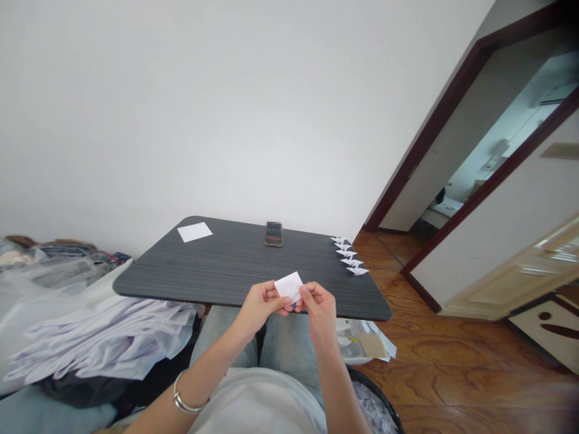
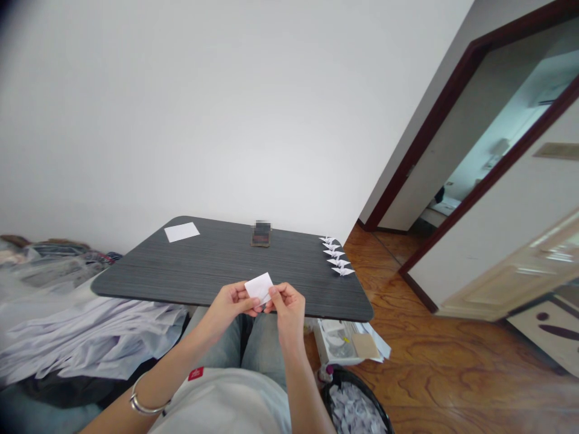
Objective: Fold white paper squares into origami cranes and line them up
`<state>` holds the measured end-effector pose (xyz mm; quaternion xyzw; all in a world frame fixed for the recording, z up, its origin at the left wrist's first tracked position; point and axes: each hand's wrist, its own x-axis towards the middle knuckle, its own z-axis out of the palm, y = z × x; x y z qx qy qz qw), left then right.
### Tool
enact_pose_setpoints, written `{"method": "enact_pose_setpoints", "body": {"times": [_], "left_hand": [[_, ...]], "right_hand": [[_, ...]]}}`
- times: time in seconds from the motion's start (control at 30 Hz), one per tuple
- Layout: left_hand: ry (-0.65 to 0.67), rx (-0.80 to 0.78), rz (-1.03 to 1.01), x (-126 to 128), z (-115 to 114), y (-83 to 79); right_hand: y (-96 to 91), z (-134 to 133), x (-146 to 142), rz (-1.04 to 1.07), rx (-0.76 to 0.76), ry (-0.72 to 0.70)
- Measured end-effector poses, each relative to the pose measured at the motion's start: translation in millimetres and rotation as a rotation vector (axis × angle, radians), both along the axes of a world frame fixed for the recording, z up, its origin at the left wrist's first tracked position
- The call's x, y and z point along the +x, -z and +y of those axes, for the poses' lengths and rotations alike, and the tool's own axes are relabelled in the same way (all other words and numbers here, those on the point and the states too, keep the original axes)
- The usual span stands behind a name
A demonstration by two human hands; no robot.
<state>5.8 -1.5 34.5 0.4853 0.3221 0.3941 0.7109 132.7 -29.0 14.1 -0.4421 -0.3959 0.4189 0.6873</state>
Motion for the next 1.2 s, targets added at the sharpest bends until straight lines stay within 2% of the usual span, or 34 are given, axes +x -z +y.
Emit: {"method": "enact_pose_setpoints", "body": {"times": [0.27, 0.53, 0.73, 0.9, 1.2], "left_hand": [[-0.045, 0.028, 0.023, 3.7, 0.0, 2.8], [-0.056, 0.161, 0.028, 7.2, 1.7, 5.8], [-0.015, 0.15, 0.058, 1.0, 7.5, 5.2], [0.015, 0.172, 0.086, -1.8, 9.1, 4.2], [0.026, 0.216, 0.166, -2.6, 10.7, 9.4]], "right_hand": [[1.3, 1.0, 0.8, -0.03, 0.014, 0.044], [0.3, 0.0, 0.6, -0.119, 0.032, 0.052], [-1.6, 0.5, 7.4, -0.222, 0.131, 0.049], [-0.4, 2.6, 12.6, -0.233, 0.075, -0.021], [2.0, 4.9, 17.3, -0.189, -0.042, -0.017]]}}
